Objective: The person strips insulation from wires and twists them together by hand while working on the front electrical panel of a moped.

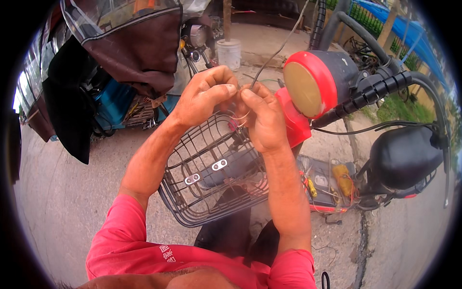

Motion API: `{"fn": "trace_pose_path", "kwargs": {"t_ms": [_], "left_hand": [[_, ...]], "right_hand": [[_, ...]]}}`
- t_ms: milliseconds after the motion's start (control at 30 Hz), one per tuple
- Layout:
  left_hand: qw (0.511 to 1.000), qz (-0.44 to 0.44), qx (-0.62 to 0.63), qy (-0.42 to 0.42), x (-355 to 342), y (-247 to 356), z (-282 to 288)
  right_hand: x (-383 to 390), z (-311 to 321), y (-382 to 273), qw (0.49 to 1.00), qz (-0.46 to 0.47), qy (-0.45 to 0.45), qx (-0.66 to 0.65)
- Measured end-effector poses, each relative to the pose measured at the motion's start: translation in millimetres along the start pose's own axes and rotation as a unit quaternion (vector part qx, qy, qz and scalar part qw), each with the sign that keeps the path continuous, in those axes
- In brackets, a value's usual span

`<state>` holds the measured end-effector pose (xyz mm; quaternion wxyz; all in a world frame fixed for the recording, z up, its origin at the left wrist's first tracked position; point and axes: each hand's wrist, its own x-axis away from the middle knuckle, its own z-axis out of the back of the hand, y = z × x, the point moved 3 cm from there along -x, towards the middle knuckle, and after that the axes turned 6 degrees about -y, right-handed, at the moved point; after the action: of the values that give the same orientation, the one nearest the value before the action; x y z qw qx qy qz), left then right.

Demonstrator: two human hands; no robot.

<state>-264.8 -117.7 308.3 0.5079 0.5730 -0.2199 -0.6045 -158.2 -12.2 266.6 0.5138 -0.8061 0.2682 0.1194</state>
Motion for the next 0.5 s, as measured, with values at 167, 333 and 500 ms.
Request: {"fn": "trace_pose_path", "kwargs": {"t_ms": [167,333,500], "left_hand": [[0.997,0.007,0.078,0.019,-1.2,-5.4,4.8],[0.999,-0.039,0.005,0.030,-1.1,3.5,2.1],[0.998,-0.026,0.052,0.014,-0.7,0.8,0.0]], "right_hand": [[-0.7,-1.9,-0.5,0.999,-0.017,0.010,-0.026],[-1.4,3.2,-0.4,0.998,-0.007,-0.018,-0.055],[-2.0,4.8,0.0,0.997,-0.002,-0.036,-0.070]]}}
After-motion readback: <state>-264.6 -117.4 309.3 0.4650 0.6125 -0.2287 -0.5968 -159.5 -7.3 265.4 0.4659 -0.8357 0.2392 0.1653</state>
